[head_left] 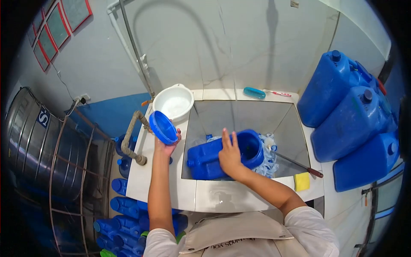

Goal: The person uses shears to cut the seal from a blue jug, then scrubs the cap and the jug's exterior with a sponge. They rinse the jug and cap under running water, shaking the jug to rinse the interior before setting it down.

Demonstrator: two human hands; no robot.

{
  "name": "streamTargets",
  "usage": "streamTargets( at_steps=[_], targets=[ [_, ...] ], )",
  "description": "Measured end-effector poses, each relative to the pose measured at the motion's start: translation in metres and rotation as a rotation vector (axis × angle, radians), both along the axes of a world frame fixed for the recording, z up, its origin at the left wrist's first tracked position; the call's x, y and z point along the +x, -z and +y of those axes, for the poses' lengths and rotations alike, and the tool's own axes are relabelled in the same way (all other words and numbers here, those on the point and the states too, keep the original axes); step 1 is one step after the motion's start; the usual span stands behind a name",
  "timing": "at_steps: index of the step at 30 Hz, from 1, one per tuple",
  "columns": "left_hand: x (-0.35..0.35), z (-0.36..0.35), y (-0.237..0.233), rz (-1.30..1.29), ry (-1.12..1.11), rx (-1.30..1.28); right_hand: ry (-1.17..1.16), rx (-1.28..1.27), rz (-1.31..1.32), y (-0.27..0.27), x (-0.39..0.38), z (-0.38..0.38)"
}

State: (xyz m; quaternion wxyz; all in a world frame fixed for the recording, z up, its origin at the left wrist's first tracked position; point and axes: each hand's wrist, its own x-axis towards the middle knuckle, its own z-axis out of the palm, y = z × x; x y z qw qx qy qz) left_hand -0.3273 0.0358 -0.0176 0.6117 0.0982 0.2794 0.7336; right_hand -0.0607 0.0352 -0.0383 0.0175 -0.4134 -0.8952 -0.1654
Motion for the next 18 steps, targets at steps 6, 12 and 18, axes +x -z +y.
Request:
streamTargets(
  at_steps=[6, 12, 18],
  targets=[
    [0.049, 0.091, 0.015, 0.339, 0.027, -0.258, -0.169, -0.934, 0.146, -0.086, 0.018, 0.058],
    [0.11, 0.194, 0.063, 0.862, -0.056, -0.334, -0.343, -0.39, 0.442, -0.029, 0.026, 0.334],
    [0.15, 0.259, 0.078, 0.501, 0.326, -0.279, 0.371, -1.374, 1.043, -0.082, 0.012, 0.3]
  ],
)
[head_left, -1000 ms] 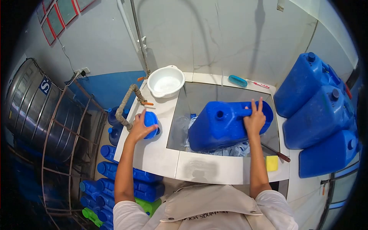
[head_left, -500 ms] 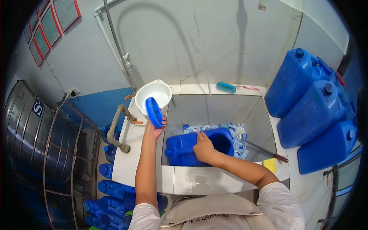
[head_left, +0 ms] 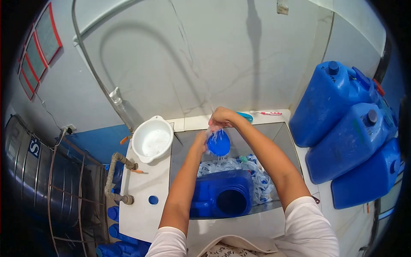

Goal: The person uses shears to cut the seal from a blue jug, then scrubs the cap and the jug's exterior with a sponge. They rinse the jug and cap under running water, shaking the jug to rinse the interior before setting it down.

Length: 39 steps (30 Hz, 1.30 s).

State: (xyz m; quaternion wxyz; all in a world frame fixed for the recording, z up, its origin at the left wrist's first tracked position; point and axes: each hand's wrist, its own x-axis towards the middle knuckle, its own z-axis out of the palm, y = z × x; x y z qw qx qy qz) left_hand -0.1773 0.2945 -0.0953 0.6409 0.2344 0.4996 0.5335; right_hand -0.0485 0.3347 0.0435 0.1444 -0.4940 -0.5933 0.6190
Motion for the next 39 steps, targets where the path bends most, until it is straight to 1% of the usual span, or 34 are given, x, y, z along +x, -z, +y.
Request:
streamTargets(
  at_steps=[1, 2, 3, 4, 6, 7, 9, 10, 12, 13, 14, 16, 17, 19, 20, 21, 22, 23, 24, 25, 26, 28, 29, 30, 34, 35, 37, 38, 39],
  targets=[
    [0.001, 0.005, -0.005, -0.142, 0.202, 0.043, 0.008, -0.014, -0.002, -0.001, 0.002, -0.001],
    [0.003, 0.004, -0.012, -0.287, 0.403, 0.086, -0.036, 0.065, -0.08, -0.007, 0.004, -0.005],
    [0.005, -0.003, -0.023, -0.181, 0.365, 0.029, -0.082, 0.15, -0.16, -0.008, 0.006, -0.004],
    [0.008, -0.002, -0.032, -0.187, 0.369, 0.026, -0.078, 0.146, -0.166, -0.01, 0.005, -0.005],
    [0.009, 0.0, -0.034, -0.086, 0.451, -0.033, -0.018, 0.108, -0.096, -0.004, 0.003, -0.005],
    [0.01, -0.004, -0.035, -0.087, 0.447, -0.034, -0.022, 0.107, -0.096, -0.004, 0.002, -0.004],
    [0.017, -0.019, -0.042, 0.686, 0.413, 0.183, -0.059, 0.11, -0.059, -0.004, 0.003, 0.002],
    [0.019, -0.029, -0.043, 0.687, 0.409, 0.184, -0.063, 0.112, -0.059, -0.004, 0.002, 0.003],
    [0.021, -0.052, -0.029, 1.432, 0.33, 0.592, -0.057, 0.187, -0.143, -0.011, 0.003, -0.003],
    [0.021, -0.064, -0.019, 1.544, 0.218, 0.821, -0.06, 0.187, -0.143, -0.012, 0.003, -0.006],
    [0.021, -0.074, -0.018, 1.544, 0.214, 0.819, -0.038, 0.184, -0.108, -0.012, 0.004, -0.007],
    [0.016, -0.087, -0.02, 1.846, 0.411, 0.936, -0.023, 0.188, -0.074, -0.014, 0.003, -0.01],
    [0.013, -0.09, -0.024, 1.849, 0.408, 0.933, -0.003, 0.192, -0.099, -0.012, 0.001, -0.01],
    [0.007, -0.095, -0.032, 1.796, 0.332, 1.112, 0.016, 0.198, -0.123, -0.009, -0.002, -0.008],
    [0.004, -0.094, -0.033, 1.798, 0.328, 1.113, -0.013, 0.248, -0.158, -0.007, -0.003, -0.005],
    [0.003, -0.093, -0.033, 1.73, 0.283, 1.181, -0.044, 0.295, -0.195, -0.004, -0.003, -0.002],
    [0.002, -0.092, -0.033, 1.66, 0.242, 1.245, -0.047, 0.296, -0.195, 0.0, -0.005, 0.001],
    [0.003, -0.091, -0.036, 1.663, 0.243, 1.246, -0.023, 0.352, -0.151, 0.016, -0.007, 0.014],
    [0.006, -0.087, -0.041, 1.645, 0.18, 1.124, 0.001, 0.411, -0.106, 0.016, -0.009, 0.016],
    [0.01, -0.081, -0.047, 1.621, 0.114, 1.002, 0.0, 0.418, -0.106, 0.016, -0.009, 0.018],
    [0.014, -0.071, -0.049, 1.623, 0.108, 1.006, 0.01, 0.429, -0.125, 0.003, -0.008, 0.011],
    [0.019, -0.051, -0.045, 1.112, -0.021, 0.612, 0.019, 0.437, -0.142, -0.016, -0.006, -0.002],
    [0.018, -0.048, -0.046, 1.114, -0.019, 0.611, 0.026, 0.333, -0.069, -0.021, -0.005, -0.004],
    [0.018, -0.046, -0.047, 1.059, 0.0, 0.586, 0.032, 0.229, 0.003, -0.024, -0.004, -0.007],
    [0.023, -0.034, -0.056, 0.831, 0.064, 0.501, -0.003, 0.301, -0.013, -0.03, -0.003, -0.007],
    [0.025, -0.039, -0.057, 0.833, 0.064, 0.503, 0.018, 0.262, 0.021, -0.03, -0.001, -0.008],
    [0.028, -0.06, -0.052, 1.505, 0.243, 0.613, 0.034, 0.213, 0.055, -0.017, 0.001, -0.006],
    [0.025, -0.067, -0.047, 1.505, 0.244, 0.606, -0.078, 0.427, -0.073, 0.001, 0.001, 0.003],
    [0.019, -0.07, -0.042, 1.655, 0.259, 0.734, -0.192, 0.644, -0.201, 0.003, 0.002, 0.003]
  ],
)
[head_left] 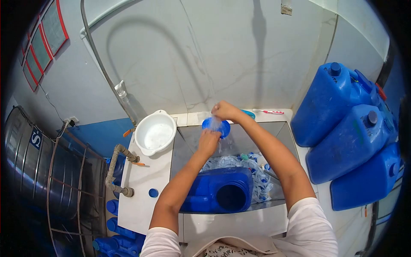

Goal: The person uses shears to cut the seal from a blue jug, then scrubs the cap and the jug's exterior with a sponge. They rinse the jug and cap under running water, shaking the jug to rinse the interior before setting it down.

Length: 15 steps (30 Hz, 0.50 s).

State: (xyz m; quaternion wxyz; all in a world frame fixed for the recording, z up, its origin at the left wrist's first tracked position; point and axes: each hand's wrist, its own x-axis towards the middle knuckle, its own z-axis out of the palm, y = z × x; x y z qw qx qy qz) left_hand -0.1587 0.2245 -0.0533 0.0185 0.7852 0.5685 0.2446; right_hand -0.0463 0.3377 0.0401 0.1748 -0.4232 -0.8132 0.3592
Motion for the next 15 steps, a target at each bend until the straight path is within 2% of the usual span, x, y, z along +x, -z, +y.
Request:
streamTargets(
  at_steps=[1, 2, 4, 6, 9, 11, 13, 15],
  targets=[
    [-0.006, -0.001, 0.003, 0.153, 0.059, 0.112, -0.113, 0.139, -0.068, 0.007, 0.006, -0.006],
    [-0.011, 0.0, 0.005, 0.156, 0.052, 0.116, -0.227, 0.28, -0.135, 0.011, 0.014, -0.024],
    [-0.02, 0.002, 0.009, 0.12, 0.151, 0.126, -0.39, 0.426, -0.295, 0.06, 0.028, -0.034],
    [-0.025, 0.001, 0.009, 0.063, 0.167, 0.124, -0.319, 0.802, -0.34, 0.089, 0.045, -0.058],
    [-0.024, -0.009, 0.012, 0.006, 0.14, 0.185, -0.248, 0.703, -0.201, 0.097, 0.052, -0.077],
    [-0.025, -0.025, 0.012, 0.015, 0.086, 0.251, -0.206, 0.713, -0.23, 0.091, 0.056, -0.082],
    [-0.035, -0.066, 0.001, -0.075, -0.237, 0.297, -0.154, 0.713, -0.248, 0.091, 0.057, -0.087],
    [-0.069, -0.112, -0.005, 0.01, -0.278, 0.184, -0.287, 0.764, -0.259, 0.099, 0.06, -0.09]
  ],
)
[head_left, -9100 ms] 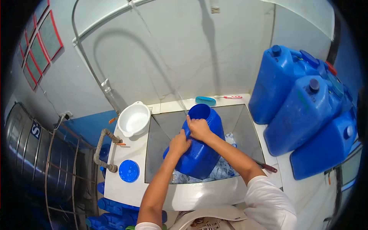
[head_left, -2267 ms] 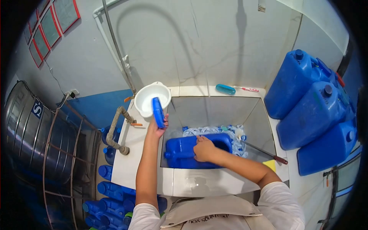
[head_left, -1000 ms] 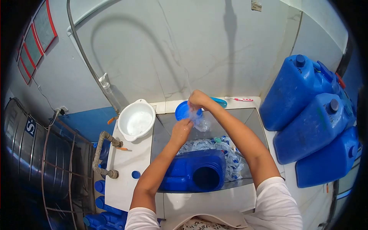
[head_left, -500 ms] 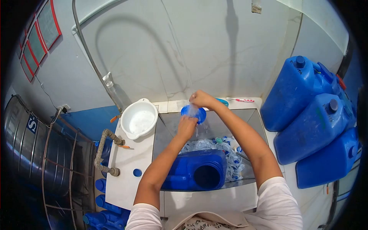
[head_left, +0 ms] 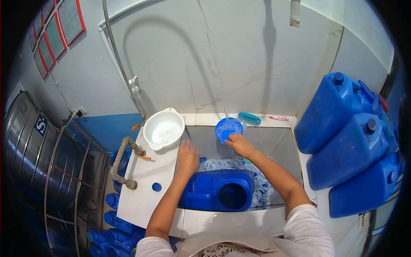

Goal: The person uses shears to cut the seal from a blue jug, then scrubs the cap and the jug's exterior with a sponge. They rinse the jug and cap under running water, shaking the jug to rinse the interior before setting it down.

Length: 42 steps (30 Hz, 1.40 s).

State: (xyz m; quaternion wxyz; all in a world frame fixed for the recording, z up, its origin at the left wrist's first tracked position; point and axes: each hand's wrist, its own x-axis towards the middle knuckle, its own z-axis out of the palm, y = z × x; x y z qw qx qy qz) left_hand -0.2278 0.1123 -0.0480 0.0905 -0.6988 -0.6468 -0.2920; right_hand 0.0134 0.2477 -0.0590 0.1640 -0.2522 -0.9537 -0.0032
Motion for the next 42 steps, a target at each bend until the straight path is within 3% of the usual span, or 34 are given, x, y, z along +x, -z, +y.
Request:
streamTargets(
  at_steps=[3, 6, 9, 13, 15, 16, 17, 18, 19, 21, 22, 24, 25, 26, 27, 28, 30, 32, 34, 35, 37, 39, 40, 42],
  targets=[
    [-0.049, -0.071, -0.001, 0.035, -0.242, -0.288, 0.13, 0.062, 0.205, 0.01, 0.001, 0.006],
    [-0.069, -0.137, 0.023, 0.152, -0.474, -0.367, -0.054, -0.01, 0.043, 0.002, -0.001, -0.002],
    [-0.079, -0.165, 0.039, 0.12, -0.457, -0.377, 0.048, 0.023, 0.142, 0.002, -0.003, 0.002],
    [-0.083, -0.157, 0.04, -0.012, -0.453, -0.465, -0.031, 0.008, 0.06, -0.018, -0.004, -0.001],
    [-0.063, -0.126, 0.022, -0.16, -0.38, -0.287, -0.031, -0.009, 0.147, -0.019, -0.002, 0.002],
    [-0.05, -0.1, 0.017, -0.382, -0.306, -0.201, -0.026, -0.014, 0.148, -0.019, -0.003, -0.001],
    [-0.054, -0.063, 0.041, -0.313, -0.198, -0.069, -0.051, -0.009, 0.134, -0.022, -0.004, -0.003],
    [-0.033, -0.029, 0.025, -1.024, -0.2, -0.356, -0.074, -0.001, 0.12, -0.024, -0.005, -0.004],
    [-0.009, 0.001, 0.007, -1.359, -0.177, -0.419, -0.063, -0.002, 0.119, -0.024, -0.005, -0.003],
    [0.009, 0.072, 0.036, -1.754, -0.066, -0.532, 0.002, -0.2, 0.292, -0.021, 0.0, 0.001],
    [0.02, 0.101, 0.046, -1.811, -0.036, -0.609, 0.015, -0.198, 0.293, -0.021, 0.006, 0.004],
    [0.046, 0.151, 0.069, -1.894, 0.039, -0.754, 0.163, -0.481, 0.68, -0.015, 0.026, 0.018],
    [0.062, 0.17, 0.08, -1.921, 0.079, -0.823, 0.174, -0.478, 0.682, -0.016, 0.04, 0.023],
    [0.08, 0.185, 0.09, -1.919, 0.082, -0.835, 0.351, -0.676, 0.795, -0.021, 0.06, 0.026],
    [0.097, 0.197, 0.099, -2.012, -0.055, -0.765, 0.534, -0.874, 0.907, -0.027, 0.076, 0.024],
    [0.107, 0.207, 0.108, -2.096, -0.198, -0.692, 0.548, -0.874, 0.913, -0.041, 0.09, 0.013],
    [0.115, 0.223, 0.127, -2.058, -0.266, -0.781, 0.731, -0.855, 0.759, -0.07, 0.116, -0.013],
    [0.117, 0.233, 0.151, -2.019, -0.339, -0.863, 0.701, -0.888, 0.793, -0.057, 0.138, -0.022],
    [0.104, 0.236, 0.173, -2.013, -0.233, -1.074, 0.667, -0.924, 0.824, -0.054, 0.145, -0.037],
    [0.098, 0.233, 0.181, -2.007, -0.199, -1.148, 0.657, -1.06, 0.867, -0.061, 0.143, -0.05],
    [0.086, 0.222, 0.19, -1.573, -0.176, -1.157, 0.626, -1.273, 0.922, -0.054, 0.138, -0.068],
    [0.07, 0.192, 0.196, -1.153, -0.16, -1.156, 0.598, -1.264, 0.847, -0.054, 0.121, -0.094],
    [0.059, 0.171, 0.194, -1.144, -0.121, -1.026, 0.556, -1.225, 0.788, -0.054, 0.11, -0.108],
    [0.034, 0.128, 0.143, -1.059, -0.078, -0.839, 0.48, -1.121, 0.635, -0.05, 0.088, -0.132]
  ],
)
